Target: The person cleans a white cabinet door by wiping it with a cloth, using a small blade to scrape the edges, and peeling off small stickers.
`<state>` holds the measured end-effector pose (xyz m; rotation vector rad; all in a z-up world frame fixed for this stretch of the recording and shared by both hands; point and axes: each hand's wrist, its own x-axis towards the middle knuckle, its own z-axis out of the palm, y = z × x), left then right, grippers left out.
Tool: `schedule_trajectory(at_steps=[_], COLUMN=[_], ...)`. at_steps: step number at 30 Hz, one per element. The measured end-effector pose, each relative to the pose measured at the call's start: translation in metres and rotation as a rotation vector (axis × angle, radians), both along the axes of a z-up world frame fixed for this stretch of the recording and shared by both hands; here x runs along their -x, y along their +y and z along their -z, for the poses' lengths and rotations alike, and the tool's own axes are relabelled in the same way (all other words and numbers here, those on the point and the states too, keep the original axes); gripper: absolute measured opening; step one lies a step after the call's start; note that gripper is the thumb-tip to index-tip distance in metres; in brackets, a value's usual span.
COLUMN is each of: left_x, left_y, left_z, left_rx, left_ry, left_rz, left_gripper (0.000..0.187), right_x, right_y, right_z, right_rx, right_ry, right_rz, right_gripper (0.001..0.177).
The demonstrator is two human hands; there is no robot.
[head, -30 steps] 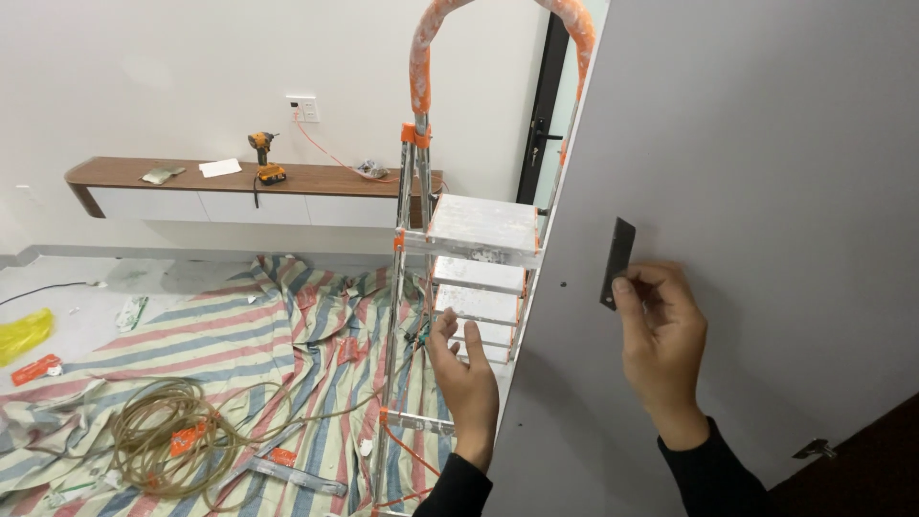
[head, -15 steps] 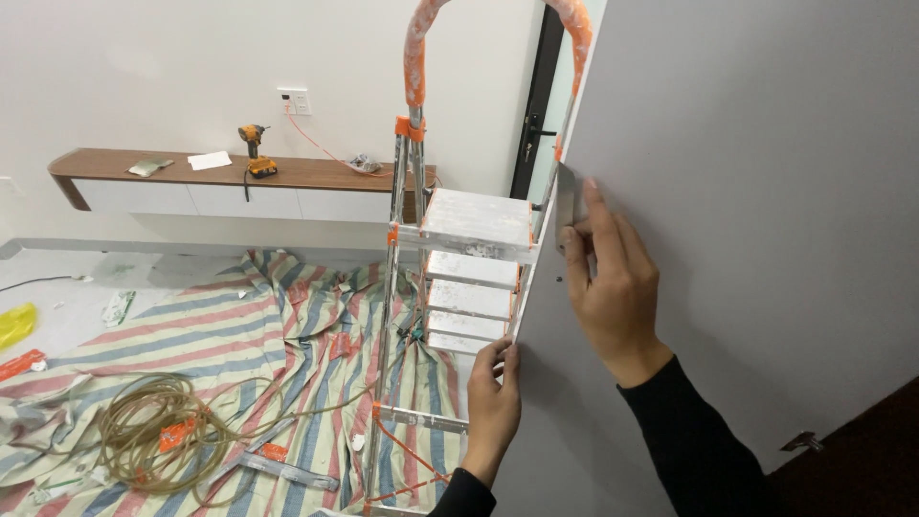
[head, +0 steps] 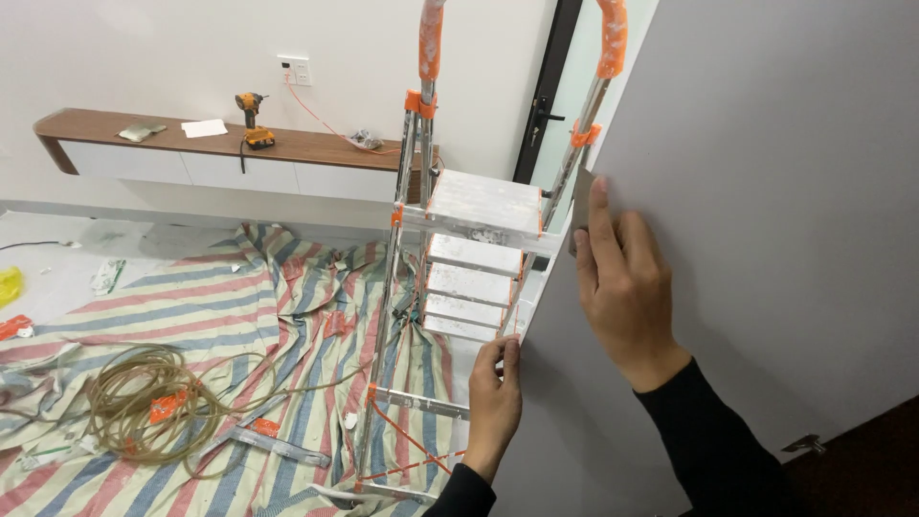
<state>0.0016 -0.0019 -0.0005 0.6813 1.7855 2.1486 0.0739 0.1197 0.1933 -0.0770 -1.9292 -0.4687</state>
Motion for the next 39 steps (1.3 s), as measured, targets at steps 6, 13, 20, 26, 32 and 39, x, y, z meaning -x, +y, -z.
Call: schedule_trajectory(at_steps=[6,13,20,26,32,39], left_x=[-0.001,0.001,-0.003,-0.009,-0.009,-0.009], left_y=[0.001,0.002,0.003,-0.001,0.000,0.006], left_z=[0.012,0.017,0.014,0.012,0.014,0.021], left_rx=[-0.008,-0.015,-0.032,-0.026,-0.013,-0.047], left_ry=[-0.028,-0.026,-0.141,-0.127,-0.120,-0.108], left_rz=[-0.003,0.006,0.038,0.023,0.039,0.012], left_gripper=[0.048,0.050,0.067,0.073,0.079,0.077], right_x=[0.003,0.005,-0.002,-0.005,-0.007,-0.016], right_y=[0.001,0.004,-0.001,-0.004,0.001,0.010], right_z=[0.018,0.024,0.014,0.013,0.023,0.035], right_rx=[0.048,0.106,0.084,0.091,0.069,0.058], right_ry=[0.059,0.077,0.025,-0.002,-0.011,-0.091], right_rz=[-0.054,-0.116,-0.092,-0.102,-0.131,-0.146], right_gripper=[0.050,0.054,0.062,0.061,0.055,0.069])
